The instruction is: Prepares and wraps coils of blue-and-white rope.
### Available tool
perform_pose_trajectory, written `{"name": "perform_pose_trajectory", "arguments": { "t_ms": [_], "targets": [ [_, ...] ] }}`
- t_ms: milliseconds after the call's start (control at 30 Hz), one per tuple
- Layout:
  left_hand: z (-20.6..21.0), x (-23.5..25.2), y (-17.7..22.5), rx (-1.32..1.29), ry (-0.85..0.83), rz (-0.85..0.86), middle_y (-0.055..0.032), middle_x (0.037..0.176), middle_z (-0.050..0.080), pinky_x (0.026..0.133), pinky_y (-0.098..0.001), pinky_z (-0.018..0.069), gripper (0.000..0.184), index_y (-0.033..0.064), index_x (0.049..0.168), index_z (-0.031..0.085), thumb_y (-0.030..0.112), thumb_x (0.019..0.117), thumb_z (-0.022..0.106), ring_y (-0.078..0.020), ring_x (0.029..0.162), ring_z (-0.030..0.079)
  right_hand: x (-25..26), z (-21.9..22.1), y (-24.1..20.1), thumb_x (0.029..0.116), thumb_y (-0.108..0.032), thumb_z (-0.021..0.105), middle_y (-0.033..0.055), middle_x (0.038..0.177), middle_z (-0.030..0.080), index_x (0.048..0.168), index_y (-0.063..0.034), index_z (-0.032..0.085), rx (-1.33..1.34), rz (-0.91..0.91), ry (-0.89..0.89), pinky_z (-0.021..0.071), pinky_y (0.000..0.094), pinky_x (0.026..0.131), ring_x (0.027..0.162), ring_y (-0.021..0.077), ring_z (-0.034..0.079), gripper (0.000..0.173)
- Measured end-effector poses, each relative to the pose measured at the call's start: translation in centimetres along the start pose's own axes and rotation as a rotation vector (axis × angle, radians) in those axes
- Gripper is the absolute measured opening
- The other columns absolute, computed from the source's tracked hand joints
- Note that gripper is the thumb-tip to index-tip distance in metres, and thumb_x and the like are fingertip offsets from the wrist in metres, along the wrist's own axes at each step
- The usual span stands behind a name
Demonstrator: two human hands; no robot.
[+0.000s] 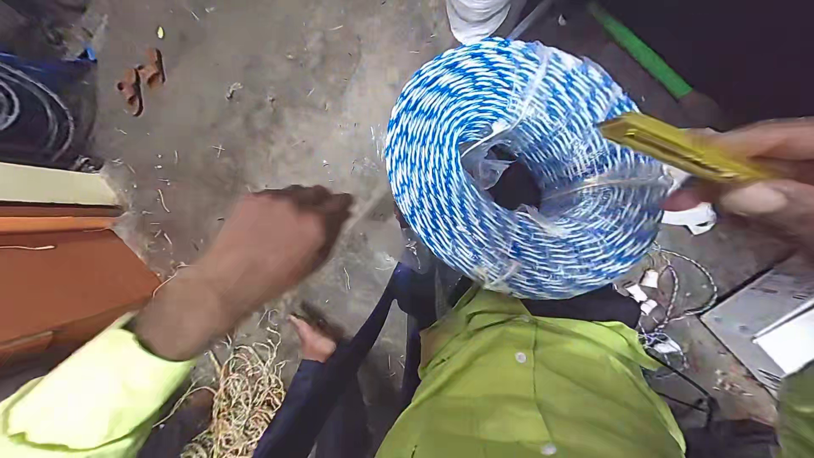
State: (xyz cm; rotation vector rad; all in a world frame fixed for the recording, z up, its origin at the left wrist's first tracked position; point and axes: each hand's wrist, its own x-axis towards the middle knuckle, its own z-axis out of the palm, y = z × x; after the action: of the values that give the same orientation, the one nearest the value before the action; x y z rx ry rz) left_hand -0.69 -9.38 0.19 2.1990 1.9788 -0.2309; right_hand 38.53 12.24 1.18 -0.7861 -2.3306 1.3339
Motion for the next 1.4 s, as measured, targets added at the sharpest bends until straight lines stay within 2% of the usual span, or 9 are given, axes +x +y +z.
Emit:
{"name": "perform_pose_trajectory", "arguments": {
  "t_ms": [233, 467, 600, 700, 800, 900, 1000, 1267, 1400],
  "targets": [
    [4.8, 3.9, 9.5, -0.206, 0.441, 0.456, -0.0143, 0.104, 0.069, 0.082, -0.0425, 0.0513, 0.025, 0.0067, 0.118, 0.071, 0.023, 0.1042, 0.057, -0.0302, 0.096, 0.065, 3.0, 7.2, 0.7, 0.0932, -0.035, 0.068, -0.0141, 0.068, 0.056, 0.106, -0.0169, 0.066, 0.030, -0.117, -0.176, 0.0414, 0.0128, 0.043, 0.052, -0.0066, 0.048, 0.023],
    [8.3, 3.4, 7.9, -0.279, 0.562, 0.388, -0.0174, 0.120, 0.065, 0.093, -0.0462, 0.0503, 0.030, 0.0103, 0.129, 0.066, 0.021, 0.1016, 0.062, -0.0323, 0.109, 0.062, 4.2, 7.7, 1.8, 0.0938, -0.036, 0.061, -0.0110, 0.069, 0.065, 0.122, -0.0316, 0.074, -0.294, -0.252, -0.414, 0.0463, 0.0316, 0.047, 0.055, 0.0049, 0.057, 0.032],
    [8.4, 4.1, 6.3, -0.552, 0.394, -0.031, -0.0268, 0.166, 0.020, 0.121, -0.0543, 0.0312, 0.103, 0.0064, 0.160, 0.029, 0.065, 0.0867, 0.070, -0.0391, 0.153, 0.026, 3.9, 6.9, 2.3, 0.0942, -0.043, 0.065, -0.0032, 0.076, 0.068, 0.111, -0.0182, 0.074, -0.373, -0.165, -0.070, 0.0516, 0.0348, 0.052, 0.059, 0.0102, 0.061, 0.031],
    [8.4, 4.8, 5.9, -1.202, 0.157, -0.116, -0.0082, 0.172, 0.007, 0.115, -0.0415, 0.0485, 0.132, 0.0233, 0.166, -0.006, 0.034, 0.0773, 0.091, -0.0215, 0.152, 0.033, 3.5, 3.3, 5.4, 0.1032, -0.025, 0.058, 0.0231, 0.100, 0.071, 0.113, 0.0002, 0.072, -0.534, -0.132, 0.302, 0.0562, 0.0546, 0.074, 0.085, 0.0370, 0.070, 0.031],
    [7.6, 5.5, 6.0, -1.867, 0.120, -0.152, -0.0032, 0.168, 0.025, 0.109, -0.0491, 0.0509, 0.117, 0.0354, 0.164, -0.011, 0.022, 0.0890, 0.078, -0.0252, 0.143, 0.045, 5.8, -1.0, 11.4, 0.1068, -0.038, 0.052, 0.0212, 0.107, 0.068, 0.122, 0.0009, 0.068, -0.355, 0.156, 0.512, 0.0512, 0.0464, 0.082, 0.090, 0.0255, 0.064, 0.045],
    [6.7, 7.8, 7.9, -2.044, 0.263, -0.465, -0.0073, 0.151, 0.050, 0.098, -0.0475, 0.0556, 0.098, 0.0366, 0.164, 0.000, 0.056, 0.0941, 0.065, -0.0247, 0.127, 0.060, 8.8, -1.5, 14.8, 0.1057, -0.046, 0.052, 0.0032, 0.110, 0.070, 0.133, -0.0120, 0.065, 0.059, 0.422, 0.409, 0.0516, 0.0275, 0.074, 0.081, 0.0040, 0.060, 0.046],
    [5.6, 9.8, 9.7, -1.847, 0.310, -0.766, -0.0099, 0.139, 0.061, 0.090, -0.0486, 0.0583, 0.083, 0.0390, 0.162, 0.019, 0.051, 0.0959, 0.068, -0.0268, 0.113, 0.067, 11.1, 1.5, 13.4, 0.1042, -0.055, 0.047, -0.0034, 0.094, 0.068, 0.114, -0.0148, 0.067, 0.227, 0.604, 0.267, 0.0565, 0.0277, 0.073, 0.080, 0.0025, 0.064, 0.046],
    [5.0, 14.4, 3.7, -1.844, 0.166, -0.557, -0.0132, 0.122, 0.069, 0.084, -0.0396, 0.0631, 0.066, 0.0191, 0.158, 0.034, 0.016, 0.1006, 0.066, -0.0232, 0.099, 0.073, 2.7, 7.5, 9.4, 0.1084, -0.041, 0.047, -0.0050, 0.090, 0.070, 0.109, -0.0109, 0.070, 0.343, 0.641, 0.599, 0.0592, 0.0286, 0.080, 0.085, 0.0024, 0.067, 0.038],
    [5.6, 14.4, 3.1, -1.553, 0.164, -0.505, -0.0128, 0.136, 0.063, 0.093, -0.0420, 0.0603, 0.078, 0.0204, 0.162, 0.029, 0.034, 0.0974, 0.071, -0.0223, 0.112, 0.069, 1.2, 6.6, 10.2, 0.1075, -0.029, 0.052, -0.0100, 0.070, 0.057, 0.099, -0.0116, 0.066, 0.251, 0.437, 0.644, 0.0498, 0.0212, 0.055, 0.058, -0.0001, 0.054, 0.024]
  ]
}}
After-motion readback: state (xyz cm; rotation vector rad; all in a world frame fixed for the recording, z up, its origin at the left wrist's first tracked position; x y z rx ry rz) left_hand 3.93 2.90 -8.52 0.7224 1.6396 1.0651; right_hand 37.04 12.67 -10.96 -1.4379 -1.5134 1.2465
